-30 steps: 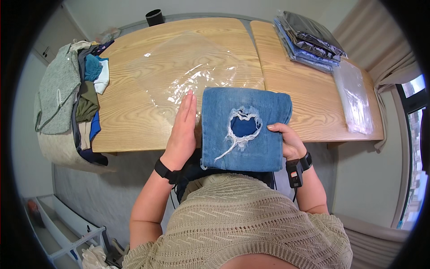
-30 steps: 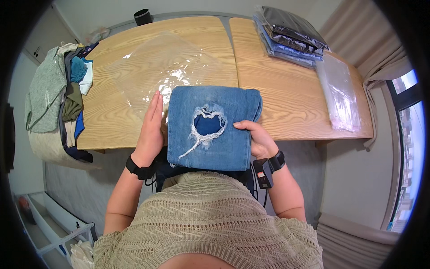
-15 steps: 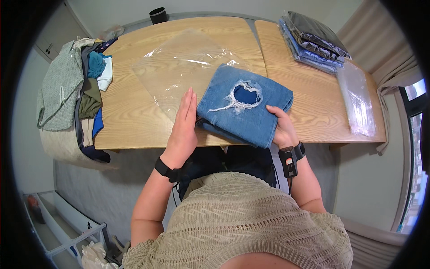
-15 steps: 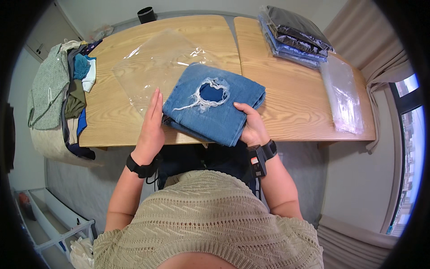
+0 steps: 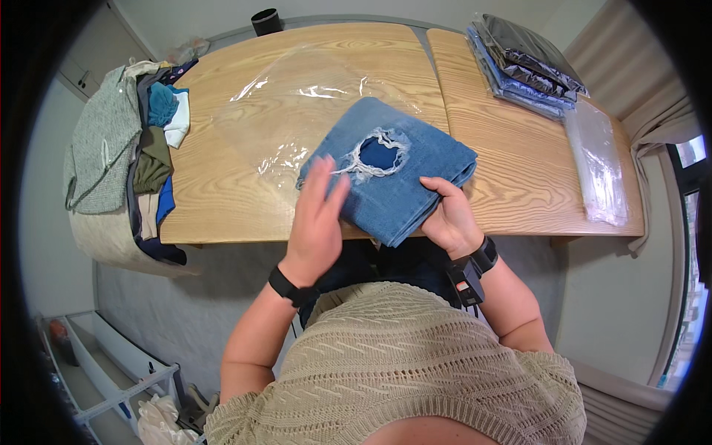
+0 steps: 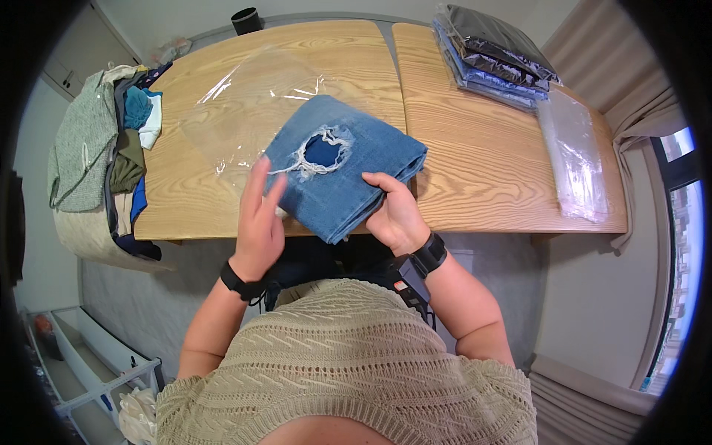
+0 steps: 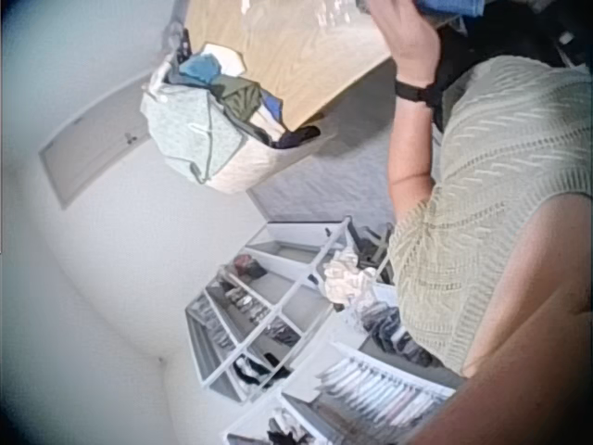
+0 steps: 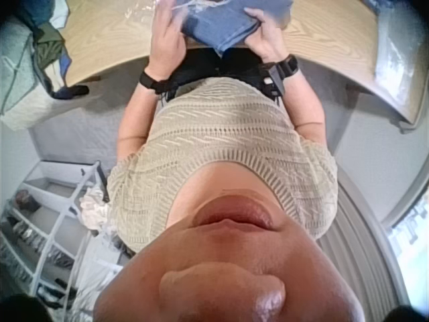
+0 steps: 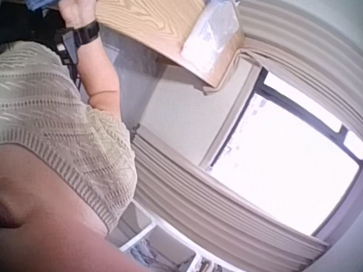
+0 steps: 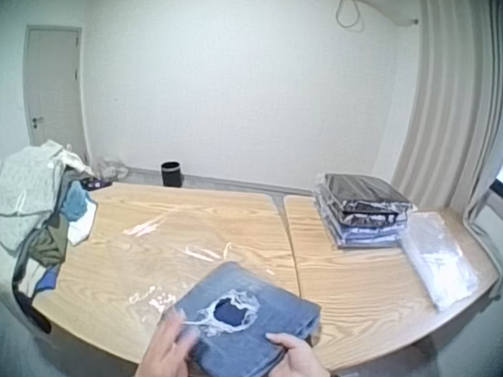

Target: Folding a pair of denim overalls and placing them into a clear plastic bag.

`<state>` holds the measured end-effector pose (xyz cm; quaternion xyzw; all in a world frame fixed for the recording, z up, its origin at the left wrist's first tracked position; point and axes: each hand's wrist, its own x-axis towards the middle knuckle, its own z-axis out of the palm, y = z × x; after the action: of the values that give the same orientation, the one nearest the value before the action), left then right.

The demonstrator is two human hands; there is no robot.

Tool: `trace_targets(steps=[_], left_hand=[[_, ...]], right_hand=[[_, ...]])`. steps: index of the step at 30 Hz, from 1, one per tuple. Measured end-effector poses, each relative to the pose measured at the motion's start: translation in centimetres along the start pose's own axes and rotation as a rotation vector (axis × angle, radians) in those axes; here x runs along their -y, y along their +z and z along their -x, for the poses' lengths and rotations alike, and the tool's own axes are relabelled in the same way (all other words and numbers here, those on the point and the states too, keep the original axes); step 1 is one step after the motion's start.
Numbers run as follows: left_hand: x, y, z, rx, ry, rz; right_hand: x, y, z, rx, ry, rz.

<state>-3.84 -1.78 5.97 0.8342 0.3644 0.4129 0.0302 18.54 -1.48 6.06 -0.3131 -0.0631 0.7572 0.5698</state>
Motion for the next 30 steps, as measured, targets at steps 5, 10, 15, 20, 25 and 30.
trace_targets(steps=[5,10,15,20,25,30], left_hand=[[-4.4,0.7,1.6,0.252,0.501,0.365],[-4.5,4.3,1.4,0.468,0.039,0.155],[-3.2,5.7,0.8,0.322,-0.210,-0.053],[-2.9,5.0,1.9,0.347,-0.176,-0.205],[-2.2,2.8,2.6,0.469,-0.079,-0.144],[-1.4,2.9,1.4,0.321,-0.132,-0.273]], right_hand=[[-0.5,1.0,-0.7,0.083,0.113,-0.124],[-1.1,2.0,-1.3,0.138,0.140,-0.159],[-2.2,2.7,-2.4,0.111,0.143,-0.210],[-4.2,3.8,-6.2,0.138,0.206,-0.285],[-6.2,6.8,-9.8,0.140,0.158,-0.285],[-6.9,7.5,-12.2,0.170,0.167,-0.282]])
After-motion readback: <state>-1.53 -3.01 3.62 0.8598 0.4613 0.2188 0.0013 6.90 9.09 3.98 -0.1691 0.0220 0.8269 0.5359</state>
